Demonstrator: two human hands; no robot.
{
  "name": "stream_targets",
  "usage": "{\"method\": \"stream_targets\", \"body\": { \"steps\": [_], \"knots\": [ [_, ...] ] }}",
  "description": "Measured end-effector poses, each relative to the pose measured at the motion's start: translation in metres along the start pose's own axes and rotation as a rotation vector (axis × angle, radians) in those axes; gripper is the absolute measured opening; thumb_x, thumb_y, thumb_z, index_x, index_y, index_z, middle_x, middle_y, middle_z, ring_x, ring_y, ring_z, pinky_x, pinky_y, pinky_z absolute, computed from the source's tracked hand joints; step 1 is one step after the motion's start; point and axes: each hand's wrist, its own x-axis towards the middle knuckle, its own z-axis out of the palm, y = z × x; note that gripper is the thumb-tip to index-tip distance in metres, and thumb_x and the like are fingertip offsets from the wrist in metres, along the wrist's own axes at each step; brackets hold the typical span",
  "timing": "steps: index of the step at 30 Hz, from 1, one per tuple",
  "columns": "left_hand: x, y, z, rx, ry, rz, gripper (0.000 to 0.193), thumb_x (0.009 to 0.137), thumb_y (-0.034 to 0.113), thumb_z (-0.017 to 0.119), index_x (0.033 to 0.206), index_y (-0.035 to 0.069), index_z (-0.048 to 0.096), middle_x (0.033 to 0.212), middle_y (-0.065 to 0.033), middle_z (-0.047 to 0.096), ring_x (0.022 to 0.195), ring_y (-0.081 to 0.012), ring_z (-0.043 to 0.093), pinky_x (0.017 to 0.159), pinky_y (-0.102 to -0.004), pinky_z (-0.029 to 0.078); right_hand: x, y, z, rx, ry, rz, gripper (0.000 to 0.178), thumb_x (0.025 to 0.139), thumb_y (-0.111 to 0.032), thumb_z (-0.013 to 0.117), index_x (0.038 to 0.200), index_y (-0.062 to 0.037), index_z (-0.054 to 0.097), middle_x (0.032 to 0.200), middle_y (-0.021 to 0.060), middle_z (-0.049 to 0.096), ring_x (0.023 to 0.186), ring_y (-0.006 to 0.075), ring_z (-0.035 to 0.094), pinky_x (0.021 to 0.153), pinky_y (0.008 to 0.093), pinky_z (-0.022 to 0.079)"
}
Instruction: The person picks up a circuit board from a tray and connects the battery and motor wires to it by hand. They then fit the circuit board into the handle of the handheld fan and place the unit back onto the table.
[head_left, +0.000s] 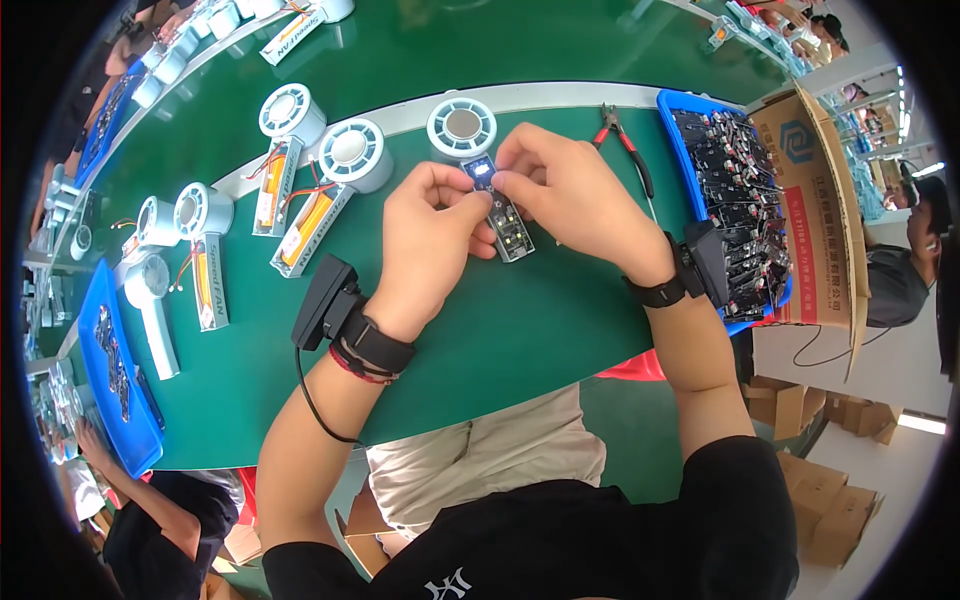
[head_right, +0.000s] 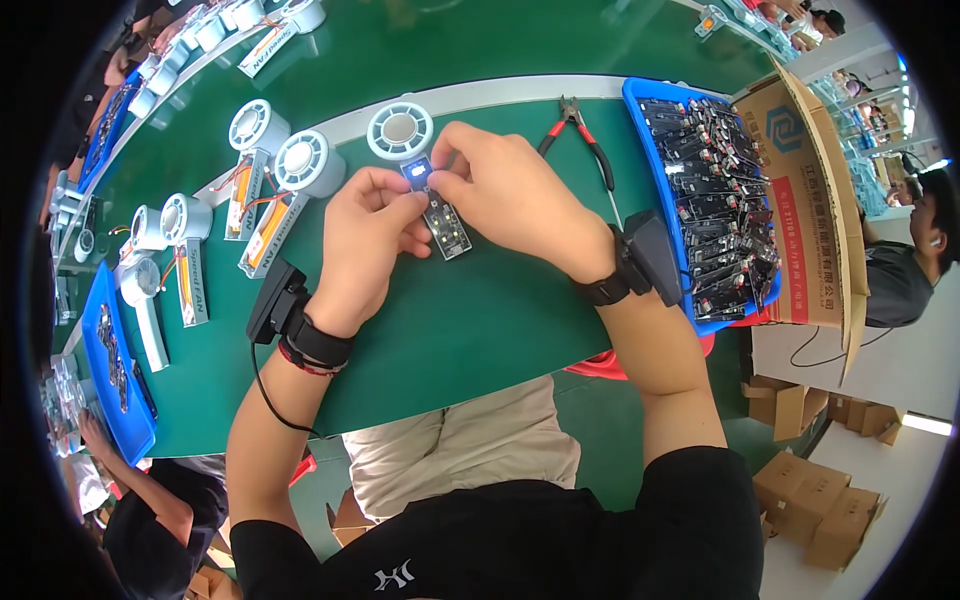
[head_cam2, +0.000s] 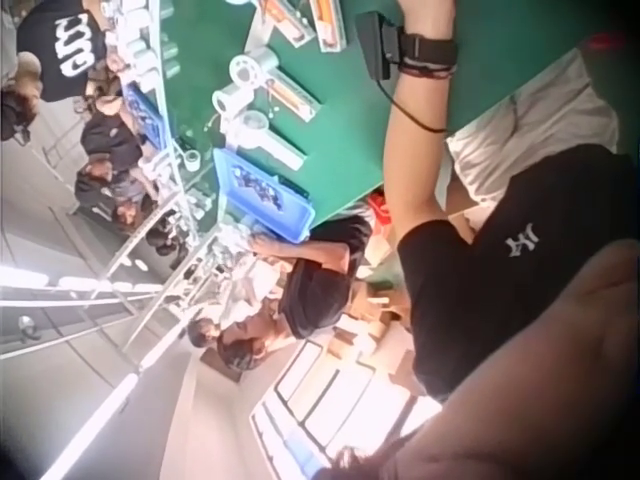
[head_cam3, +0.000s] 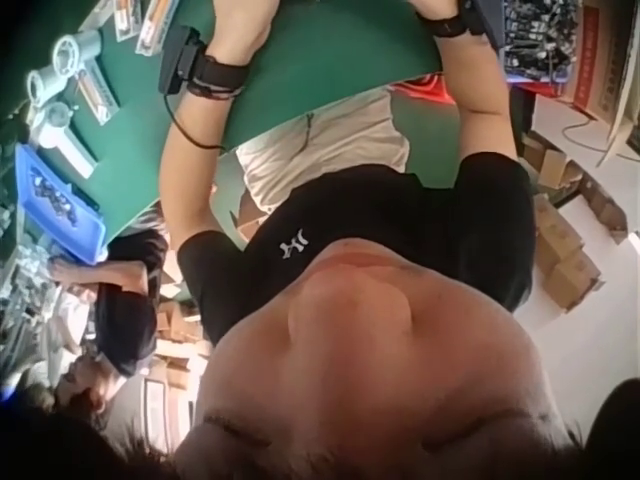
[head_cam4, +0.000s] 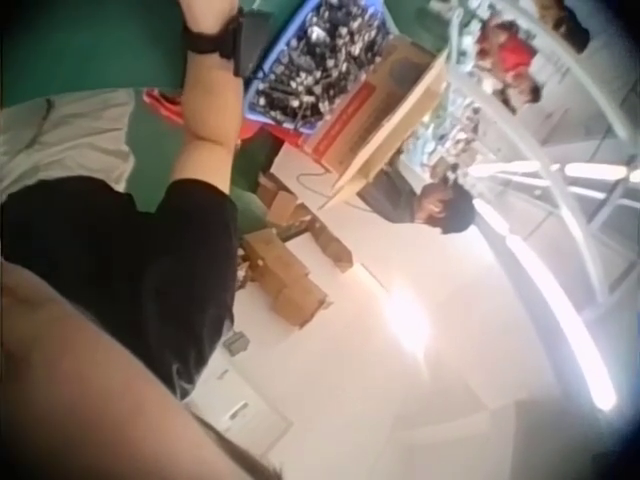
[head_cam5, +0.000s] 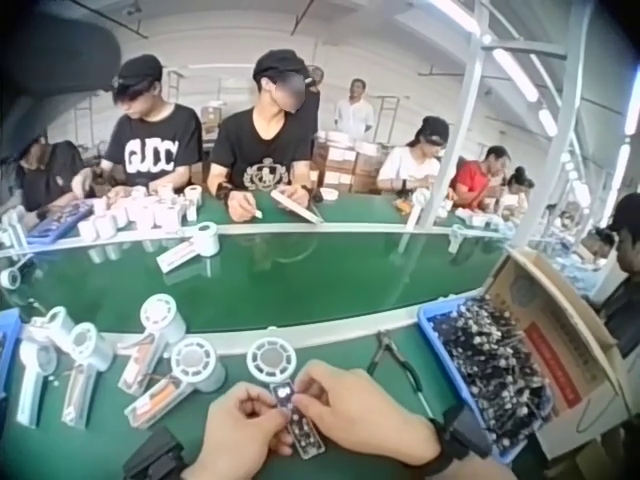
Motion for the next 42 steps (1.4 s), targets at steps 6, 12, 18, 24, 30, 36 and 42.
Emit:
{"method": "stream_targets", "body": {
  "steps": [6, 12, 18, 24, 30, 36, 42],
  "knots": [
    [0.005, 0.005, 0.001, 0.244, -0.054, 0.073, 0.01, 0.087, -0.001, 0.065, 0.095, 0.001, 0.059, 0.079, -0.0077, 0.063, 0.065, -0.0146, 0.066, 0.053, -0.0303, 0.054, -0.007, -0.002, 0.0, -0.107, 0.073, -0.01, 0.022, 0.093, -0.015, 0.071, 0.102, 0.0039, 0.064, 0.082, 0.0159, 0.071, 0.072, 0.0178, 0.068, 0.065, 0.0316, 0.053],
    [0.0, -0.009, -0.013, 0.527, 0.037, 0.456, 0.013, 0.083, 0.003, 0.069, 0.092, 0.004, 0.06, 0.078, -0.0093, 0.062, 0.07, -0.0244, 0.067, 0.062, -0.0393, 0.054, -0.029, -0.039, 0.012, -0.378, -0.009, 0.058, 0.028, 0.087, -0.022, 0.074, 0.096, 0.0033, 0.066, 0.074, 0.0178, 0.069, 0.066, 0.0261, 0.068, 0.063, 0.0373, 0.053],
    [-0.001, -0.013, -0.02, 0.625, 0.137, 0.944, 0.016, 0.079, 0.005, 0.071, 0.09, 0.007, 0.061, 0.086, -0.0091, 0.061, 0.08, -0.0325, 0.063, 0.067, -0.0449, 0.049, 0.033, -0.048, 0.004, -0.634, 0.072, 0.031, 0.035, 0.081, -0.032, 0.071, 0.079, 0.0035, 0.069, 0.076, 0.0277, 0.067, 0.075, 0.0439, 0.069, 0.071, 0.05, 0.055],
    [0.022, 0.017, -0.042, 0.97, 0.319, 1.204, 0.015, 0.079, 0.007, 0.07, 0.091, 0.008, 0.061, 0.094, -0.0097, 0.06, 0.089, -0.0311, 0.06, 0.073, -0.0438, 0.047, 0.181, -0.015, -0.017, -0.785, 0.337, 0.054, 0.037, 0.082, -0.037, 0.07, 0.083, 0.0004, 0.071, 0.083, 0.0238, 0.072, 0.081, 0.0416, 0.071, 0.076, 0.0488, 0.057],
    [0.007, 0.055, -0.068, 1.183, 0.546, 1.085, 0.015, 0.081, 0.011, 0.07, 0.094, 0.007, 0.063, 0.097, -0.0098, 0.06, 0.094, -0.0298, 0.06, 0.08, -0.0434, 0.046, 0.176, -0.015, 0.001, -0.802, 0.42, 0.023, 0.034, 0.086, -0.036, 0.069, 0.097, -0.0037, 0.071, 0.095, 0.0226, 0.073, 0.088, 0.0414, 0.071, 0.079, 0.0495, 0.057],
    [-0.006, 0.053, -0.073, 1.286, 0.398, 0.668, 0.022, 0.083, 0.016, 0.072, 0.101, 0.005, 0.064, 0.102, -0.0117, 0.06, 0.098, -0.0308, 0.064, 0.078, -0.0419, 0.054, 0.078, 0.031, -0.101, -1.005, 0.479, 0.049, 0.024, 0.092, -0.02, 0.053, 0.101, -0.0046, 0.069, 0.103, 0.0234, 0.071, 0.098, 0.0435, 0.068, 0.085, 0.0523, 0.054],
    [-0.014, 0.052, -0.073, 1.464, 0.36, 0.665, 0.033, 0.081, 0.015, 0.074, 0.109, 0.003, 0.062, 0.108, -0.0146, 0.058, 0.096, -0.0327, 0.068, 0.072, -0.042, 0.058, -0.026, 0.153, -0.224, -0.91, 0.203, 0.359, 0.023, 0.082, -0.008, 0.059, 0.099, -0.0007, 0.072, 0.096, 0.0261, 0.071, 0.094, 0.0421, 0.069, 0.084, 0.0482, 0.055]
  ]
}}
